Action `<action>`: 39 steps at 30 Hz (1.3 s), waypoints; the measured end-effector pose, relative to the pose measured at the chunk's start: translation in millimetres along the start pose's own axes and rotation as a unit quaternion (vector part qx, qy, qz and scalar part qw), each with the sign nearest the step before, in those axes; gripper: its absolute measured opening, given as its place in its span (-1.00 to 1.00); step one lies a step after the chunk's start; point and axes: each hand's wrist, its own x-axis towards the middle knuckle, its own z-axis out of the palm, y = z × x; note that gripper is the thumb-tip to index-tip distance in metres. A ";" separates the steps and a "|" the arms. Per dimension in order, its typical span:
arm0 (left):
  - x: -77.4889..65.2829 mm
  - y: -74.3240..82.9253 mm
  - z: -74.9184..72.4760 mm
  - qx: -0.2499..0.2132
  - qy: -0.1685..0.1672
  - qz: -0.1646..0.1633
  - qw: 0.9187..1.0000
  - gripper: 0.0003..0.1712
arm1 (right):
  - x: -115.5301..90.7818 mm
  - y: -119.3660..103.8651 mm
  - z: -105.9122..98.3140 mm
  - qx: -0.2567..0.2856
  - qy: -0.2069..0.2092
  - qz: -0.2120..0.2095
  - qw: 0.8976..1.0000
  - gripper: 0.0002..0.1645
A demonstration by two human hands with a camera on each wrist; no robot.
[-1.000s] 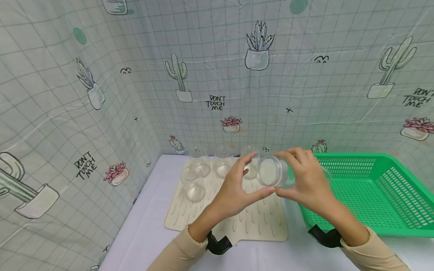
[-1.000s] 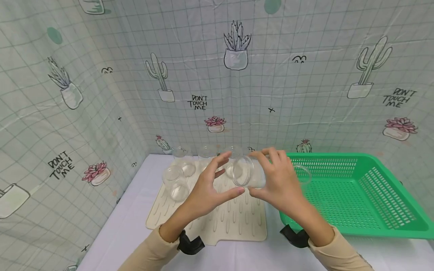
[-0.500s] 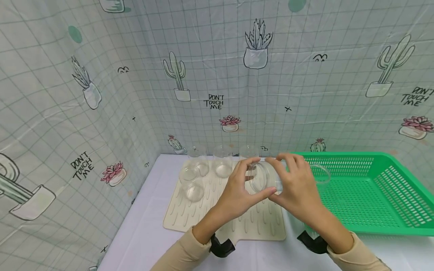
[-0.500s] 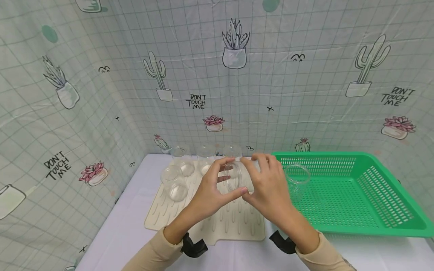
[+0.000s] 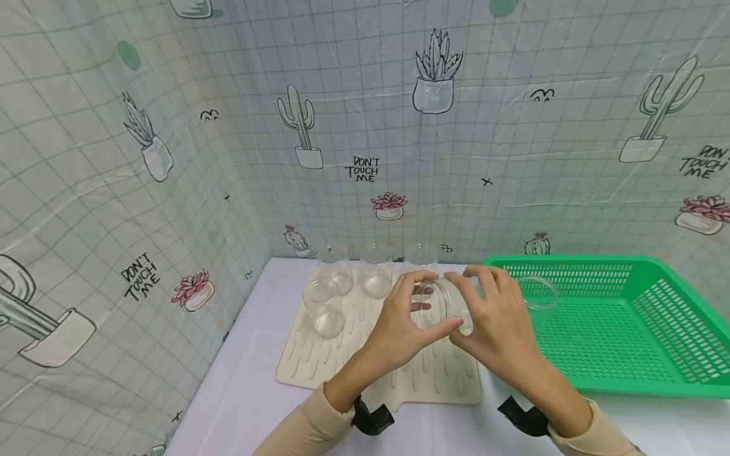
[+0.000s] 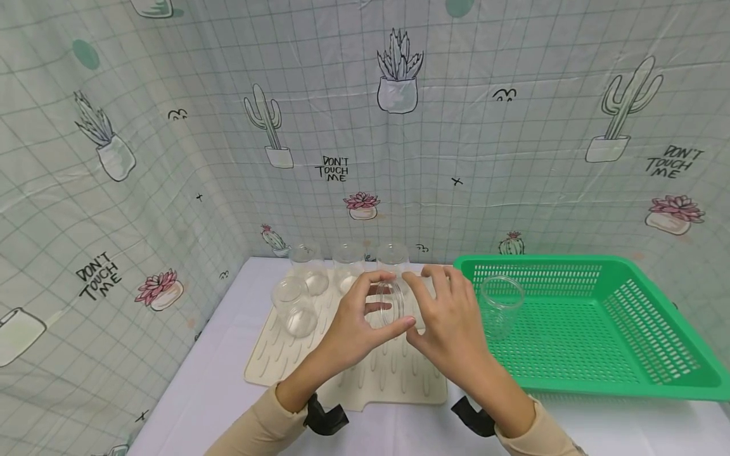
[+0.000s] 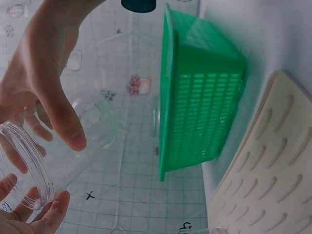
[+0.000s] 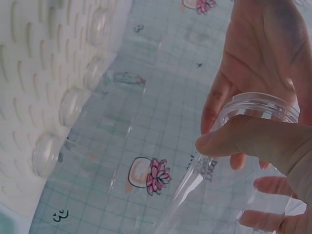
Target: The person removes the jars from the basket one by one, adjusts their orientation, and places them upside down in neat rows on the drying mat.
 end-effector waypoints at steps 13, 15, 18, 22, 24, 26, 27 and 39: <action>-0.4 -2.3 -4.0 -0.017 -0.004 0.009 1.000 -0.29 | -1.8 5.1 -8.9 0.052 -0.011 0.006 0.999 0.15; 0.0 -3.0 -5.8 -0.018 -0.005 0.011 1.000 -0.28 | -1.8 8.1 -12.0 0.082 -0.009 0.015 0.996 0.20; 0.5 -3.1 -8.3 -0.020 -0.006 0.011 1.000 -0.27 | -2.4 14.1 -16.8 0.145 -0.003 0.039 0.989 0.24; 0.3 -3.0 -11.5 -0.025 -0.003 0.009 1.000 -0.27 | -6.6 21.8 -22.2 0.227 0.000 0.108 0.968 0.27; 0.2 -3.0 -13.0 -0.028 -0.001 0.007 1.000 -0.27 | -9.4 24.7 -23.5 0.260 0.006 0.146 0.954 0.28; 0.6 -3.2 -13.8 -0.031 0.000 0.004 0.999 -0.28 | -11.9 27.2 -24.2 0.293 0.015 0.181 0.939 0.25; 0.8 -3.2 -14.2 -0.034 0.001 0.003 0.999 -0.28 | -13.0 28.3 -24.0 0.310 0.019 0.194 0.931 0.22; 2.7 -1.8 -15.3 -0.068 -0.002 0.005 0.998 -0.29 | -26.5 19.5 -5.0 0.629 0.086 0.300 0.712 -0.20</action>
